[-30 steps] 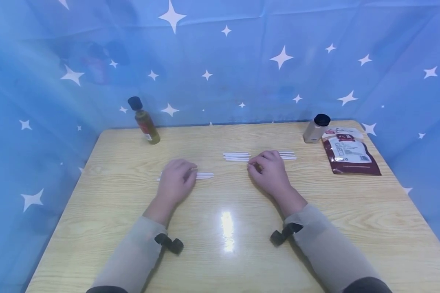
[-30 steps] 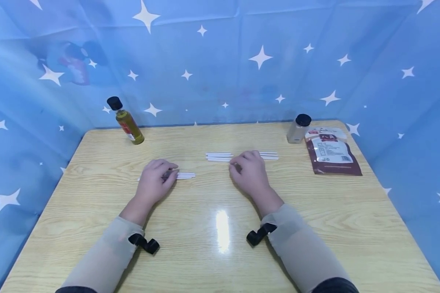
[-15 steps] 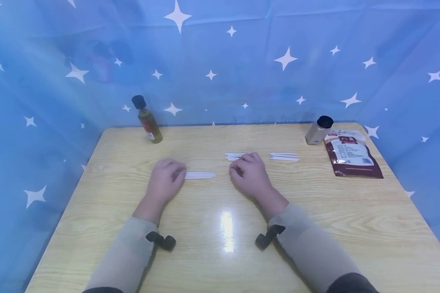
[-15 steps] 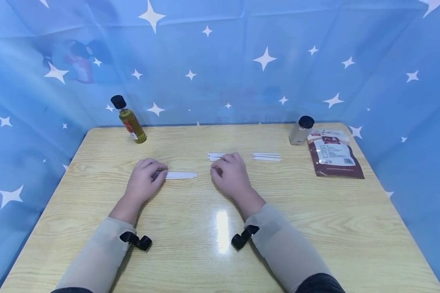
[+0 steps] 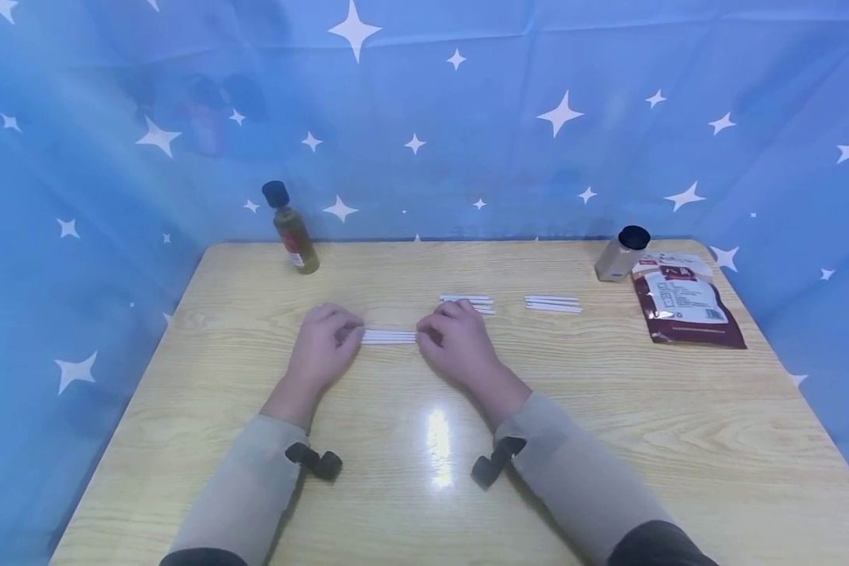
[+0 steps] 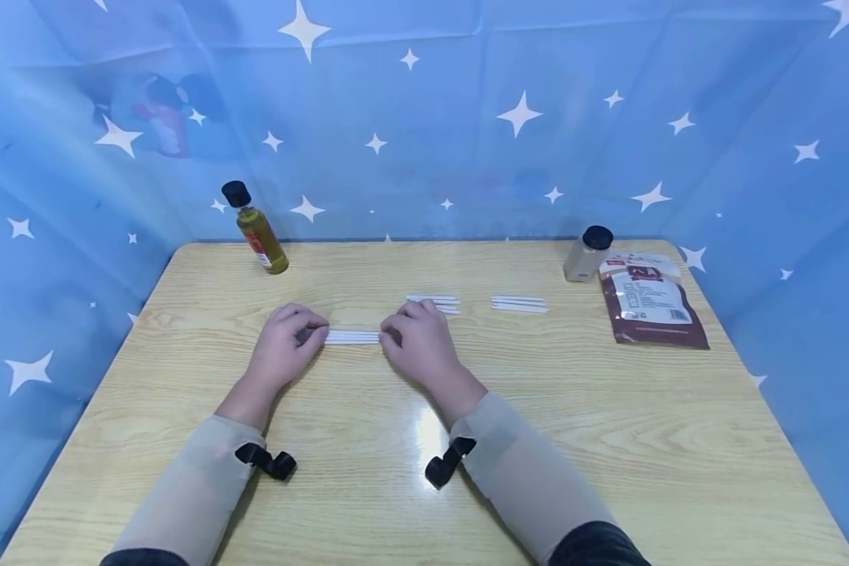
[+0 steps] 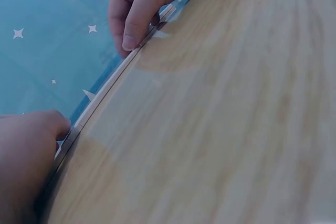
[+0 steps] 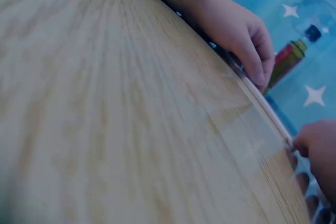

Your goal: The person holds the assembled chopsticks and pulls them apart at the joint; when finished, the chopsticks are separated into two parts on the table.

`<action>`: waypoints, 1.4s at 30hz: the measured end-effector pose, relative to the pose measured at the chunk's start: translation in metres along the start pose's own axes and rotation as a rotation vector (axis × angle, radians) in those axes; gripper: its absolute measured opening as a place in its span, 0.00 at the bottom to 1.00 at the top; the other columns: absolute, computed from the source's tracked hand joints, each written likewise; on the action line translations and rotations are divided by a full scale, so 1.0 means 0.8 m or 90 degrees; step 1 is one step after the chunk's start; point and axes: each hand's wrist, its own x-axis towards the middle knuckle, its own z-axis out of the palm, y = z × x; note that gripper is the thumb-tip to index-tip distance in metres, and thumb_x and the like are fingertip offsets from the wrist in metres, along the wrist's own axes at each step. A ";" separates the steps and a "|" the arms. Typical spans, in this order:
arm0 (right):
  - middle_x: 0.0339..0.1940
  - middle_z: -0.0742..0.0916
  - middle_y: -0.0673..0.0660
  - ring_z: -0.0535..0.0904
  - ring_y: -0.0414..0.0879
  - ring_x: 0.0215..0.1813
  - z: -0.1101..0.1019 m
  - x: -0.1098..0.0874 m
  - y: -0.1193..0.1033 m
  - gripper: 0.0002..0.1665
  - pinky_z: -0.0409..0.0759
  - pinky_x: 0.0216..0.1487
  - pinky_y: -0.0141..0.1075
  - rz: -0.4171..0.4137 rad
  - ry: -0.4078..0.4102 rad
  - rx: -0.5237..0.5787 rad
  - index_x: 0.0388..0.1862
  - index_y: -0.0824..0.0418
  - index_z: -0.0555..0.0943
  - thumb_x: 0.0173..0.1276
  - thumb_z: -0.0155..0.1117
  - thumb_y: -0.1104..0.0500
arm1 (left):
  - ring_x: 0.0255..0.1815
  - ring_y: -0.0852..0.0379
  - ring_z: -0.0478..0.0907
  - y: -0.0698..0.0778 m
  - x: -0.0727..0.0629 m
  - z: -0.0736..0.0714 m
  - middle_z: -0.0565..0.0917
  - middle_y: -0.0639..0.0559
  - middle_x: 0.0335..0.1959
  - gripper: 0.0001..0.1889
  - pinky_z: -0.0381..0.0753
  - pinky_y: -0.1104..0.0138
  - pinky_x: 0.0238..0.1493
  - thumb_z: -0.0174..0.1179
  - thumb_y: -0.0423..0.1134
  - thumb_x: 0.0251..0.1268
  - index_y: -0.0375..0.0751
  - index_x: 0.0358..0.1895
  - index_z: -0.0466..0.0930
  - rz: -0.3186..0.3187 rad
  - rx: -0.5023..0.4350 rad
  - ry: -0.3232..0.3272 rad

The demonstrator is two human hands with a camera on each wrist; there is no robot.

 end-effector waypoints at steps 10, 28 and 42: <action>0.46 0.87 0.49 0.75 0.49 0.54 0.003 0.000 -0.002 0.10 0.70 0.63 0.47 -0.039 -0.006 -0.010 0.50 0.51 0.93 0.76 0.71 0.52 | 0.56 0.46 0.76 0.008 0.002 -0.002 0.85 0.50 0.48 0.07 0.75 0.50 0.62 0.68 0.40 0.70 0.43 0.45 0.91 -0.021 -0.027 -0.002; 0.45 0.87 0.47 0.74 0.49 0.55 0.007 0.003 -0.001 0.08 0.68 0.66 0.47 0.011 -0.035 0.035 0.47 0.51 0.91 0.74 0.73 0.52 | 0.59 0.46 0.76 0.006 0.004 0.002 0.84 0.50 0.50 0.09 0.73 0.50 0.65 0.70 0.43 0.69 0.44 0.45 0.90 -0.024 -0.041 -0.020; 0.45 0.88 0.49 0.75 0.49 0.56 0.004 0.000 -0.003 0.05 0.72 0.63 0.45 0.012 0.016 0.100 0.45 0.55 0.90 0.75 0.70 0.57 | 0.57 0.47 0.78 0.010 0.004 0.000 0.87 0.52 0.48 0.09 0.67 0.48 0.68 0.70 0.45 0.68 0.45 0.44 0.91 -0.001 -0.036 -0.004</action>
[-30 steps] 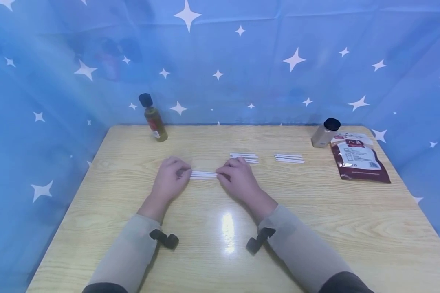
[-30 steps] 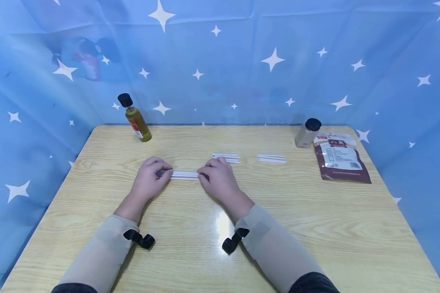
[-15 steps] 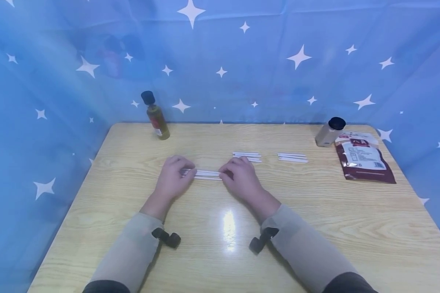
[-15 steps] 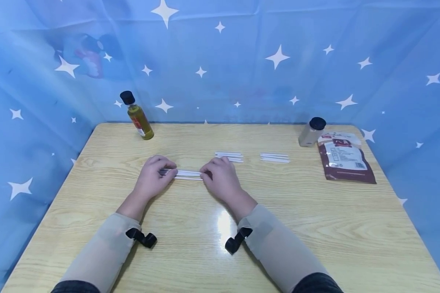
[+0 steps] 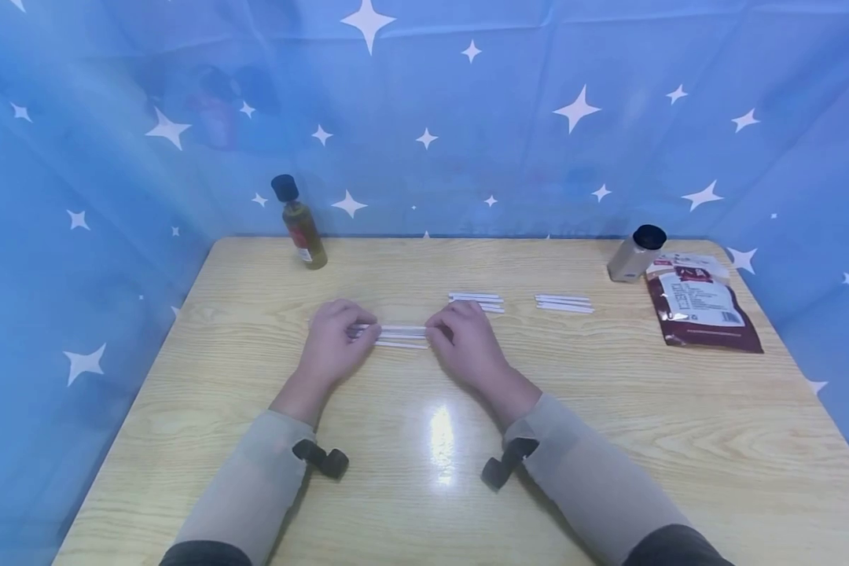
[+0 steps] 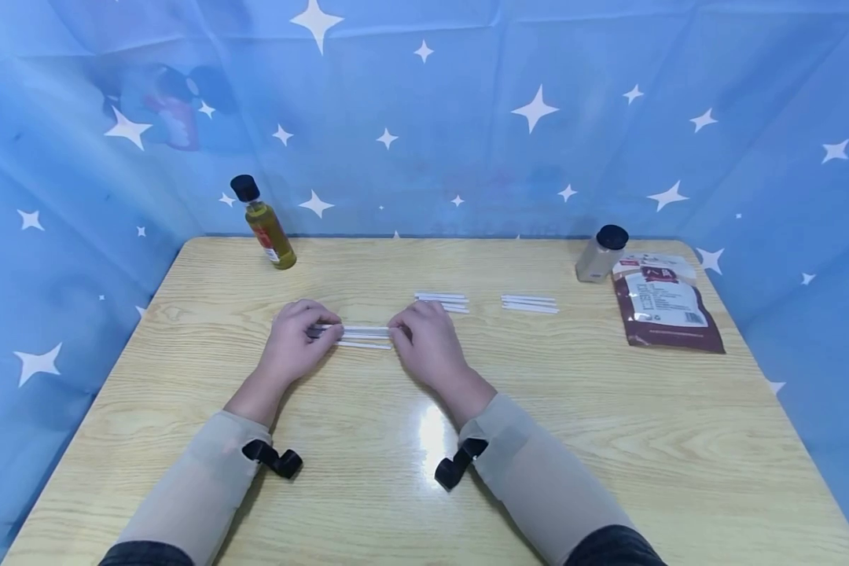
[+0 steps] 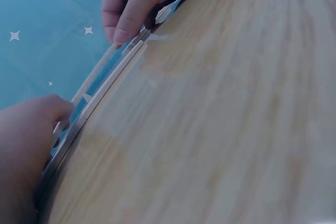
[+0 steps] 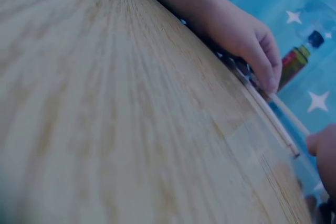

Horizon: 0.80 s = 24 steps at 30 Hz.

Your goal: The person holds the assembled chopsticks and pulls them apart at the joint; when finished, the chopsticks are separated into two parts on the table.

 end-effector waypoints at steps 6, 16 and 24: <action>0.47 0.85 0.51 0.75 0.49 0.56 -0.003 -0.001 -0.001 0.07 0.76 0.59 0.45 0.021 0.033 0.054 0.47 0.57 0.89 0.78 0.67 0.57 | 0.57 0.47 0.79 -0.001 -0.001 0.000 0.88 0.53 0.48 0.11 0.64 0.47 0.69 0.68 0.47 0.72 0.46 0.48 0.91 0.005 -0.011 0.021; 0.43 0.86 0.52 0.75 0.49 0.48 -0.005 -0.004 0.003 0.05 0.77 0.51 0.44 0.004 0.066 0.097 0.45 0.59 0.87 0.76 0.68 0.60 | 0.55 0.47 0.83 -0.005 0.000 0.002 0.91 0.51 0.47 0.09 0.66 0.45 0.67 0.70 0.44 0.71 0.45 0.48 0.91 0.042 -0.031 0.050; 0.43 0.89 0.51 0.81 0.46 0.46 -0.009 -0.005 0.002 0.06 0.82 0.51 0.43 0.000 0.051 0.097 0.47 0.58 0.89 0.76 0.70 0.60 | 0.55 0.48 0.83 -0.003 0.000 0.001 0.92 0.53 0.46 0.07 0.70 0.46 0.66 0.71 0.43 0.71 0.46 0.46 0.92 0.047 -0.024 0.048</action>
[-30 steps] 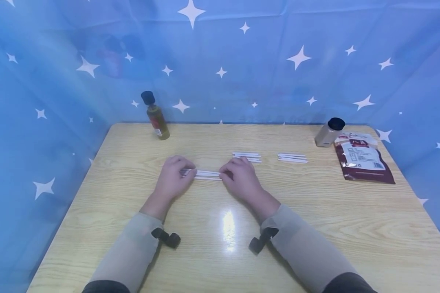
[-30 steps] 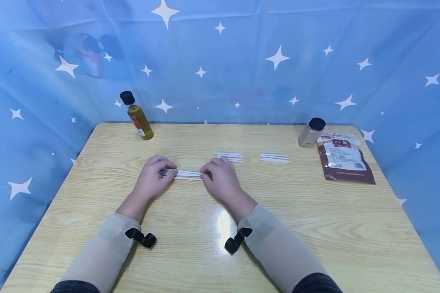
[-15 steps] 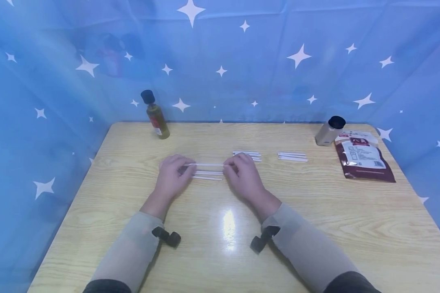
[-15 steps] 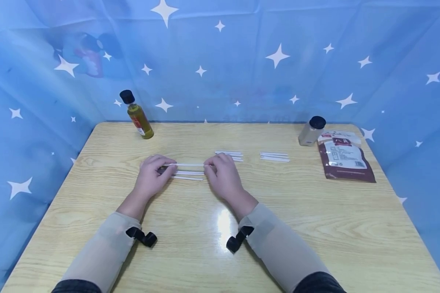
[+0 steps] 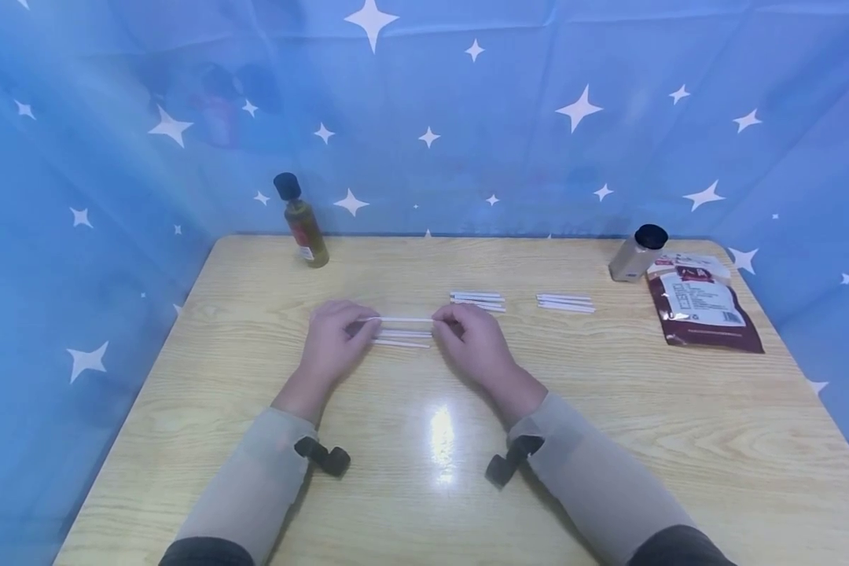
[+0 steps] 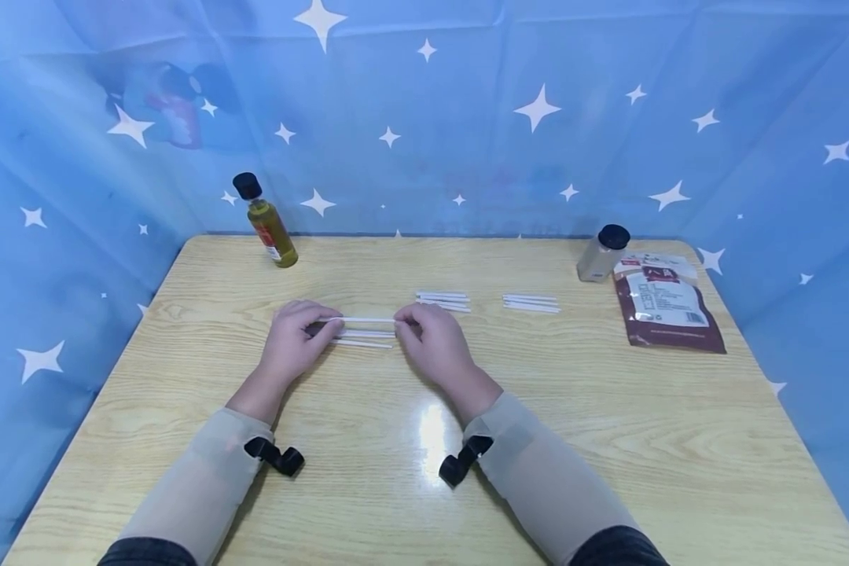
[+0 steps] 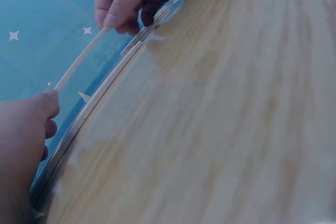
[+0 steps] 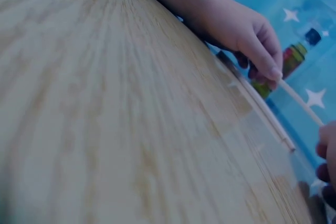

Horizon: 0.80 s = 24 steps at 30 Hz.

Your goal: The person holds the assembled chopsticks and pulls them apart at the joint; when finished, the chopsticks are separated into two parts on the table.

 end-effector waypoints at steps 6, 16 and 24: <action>0.42 0.91 0.52 0.84 0.45 0.43 -0.003 0.002 -0.001 0.05 0.84 0.48 0.41 -0.021 -0.009 0.001 0.46 0.59 0.91 0.74 0.72 0.62 | 0.53 0.50 0.83 0.001 0.002 -0.001 0.92 0.54 0.46 0.06 0.70 0.47 0.67 0.72 0.42 0.70 0.47 0.44 0.93 0.012 -0.001 -0.001; 0.44 0.91 0.49 0.84 0.44 0.47 -0.011 0.000 0.008 0.06 0.83 0.52 0.42 -0.064 -0.022 -0.012 0.47 0.56 0.91 0.74 0.73 0.60 | 0.50 0.51 0.84 0.004 0.003 0.004 0.92 0.56 0.42 0.04 0.71 0.48 0.64 0.72 0.40 0.68 0.47 0.42 0.93 0.031 -0.013 0.005; 0.37 0.88 0.48 0.78 0.43 0.40 -0.014 -0.001 0.013 0.06 0.80 0.43 0.40 -0.088 -0.028 -0.016 0.46 0.57 0.92 0.72 0.74 0.60 | 0.47 0.55 0.81 0.010 0.001 0.009 0.91 0.60 0.41 0.04 0.69 0.52 0.61 0.73 0.43 0.69 0.51 0.41 0.93 0.028 -0.002 -0.021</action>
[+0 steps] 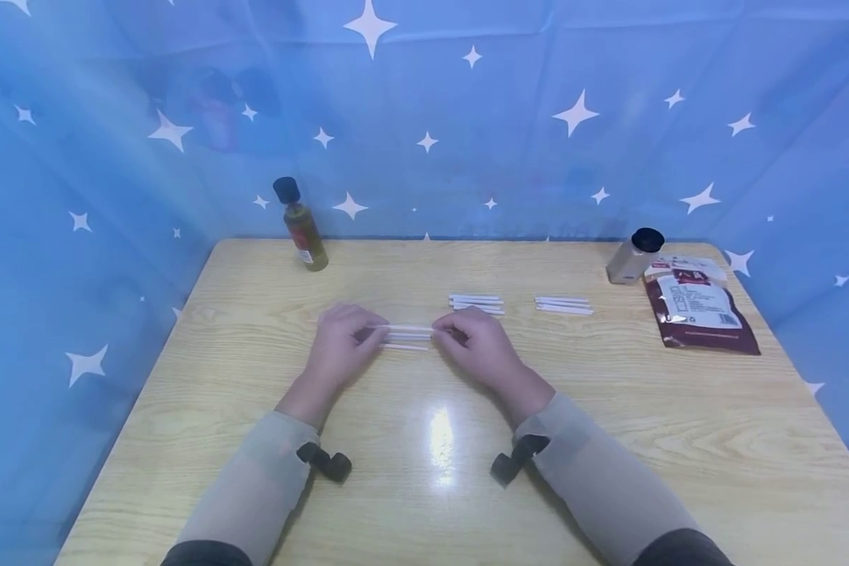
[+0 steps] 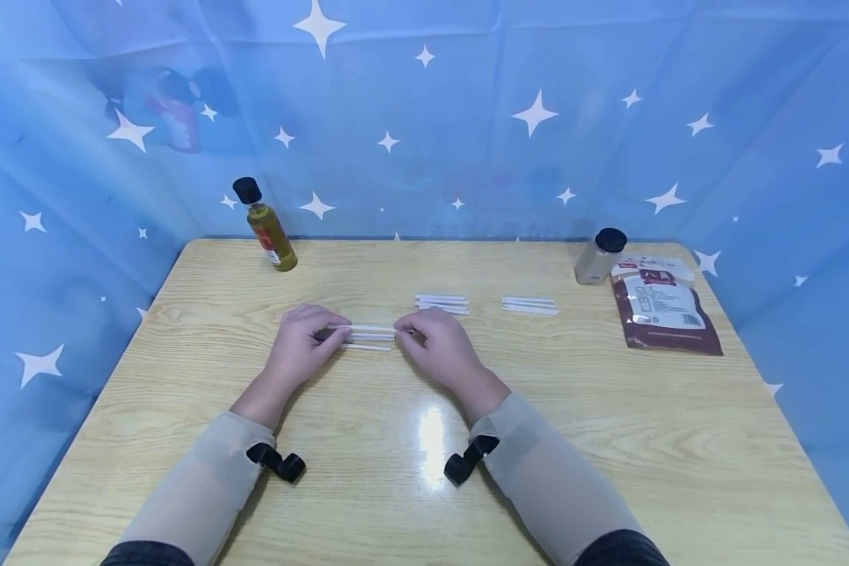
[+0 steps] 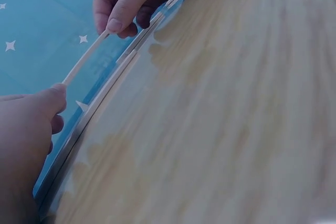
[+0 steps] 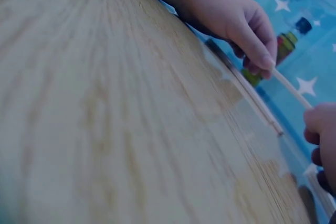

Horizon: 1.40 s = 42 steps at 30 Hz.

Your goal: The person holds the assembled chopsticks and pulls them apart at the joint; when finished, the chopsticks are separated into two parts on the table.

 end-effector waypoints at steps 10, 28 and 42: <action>0.42 0.90 0.48 0.81 0.43 0.46 0.000 0.001 0.008 0.07 0.80 0.51 0.42 -0.039 -0.008 -0.029 0.46 0.55 0.92 0.73 0.74 0.56 | 0.46 0.55 0.81 0.005 -0.001 0.002 0.91 0.59 0.40 0.04 0.69 0.52 0.61 0.73 0.44 0.68 0.51 0.41 0.93 0.013 0.015 -0.002; 0.43 0.91 0.50 0.82 0.47 0.49 -0.007 0.002 0.013 0.07 0.80 0.56 0.45 -0.041 -0.013 -0.066 0.45 0.54 0.92 0.71 0.77 0.55 | 0.45 0.57 0.79 0.014 0.002 0.011 0.90 0.62 0.39 0.04 0.68 0.53 0.56 0.74 0.47 0.67 0.54 0.40 0.93 0.031 0.051 -0.014; 0.44 0.90 0.50 0.81 0.47 0.51 -0.018 -0.006 0.022 0.06 0.79 0.58 0.45 -0.029 -0.013 -0.076 0.45 0.54 0.91 0.73 0.74 0.55 | 0.45 0.59 0.78 0.024 0.008 0.027 0.89 0.65 0.39 0.04 0.70 0.56 0.55 0.71 0.48 0.70 0.56 0.40 0.93 0.028 0.060 -0.043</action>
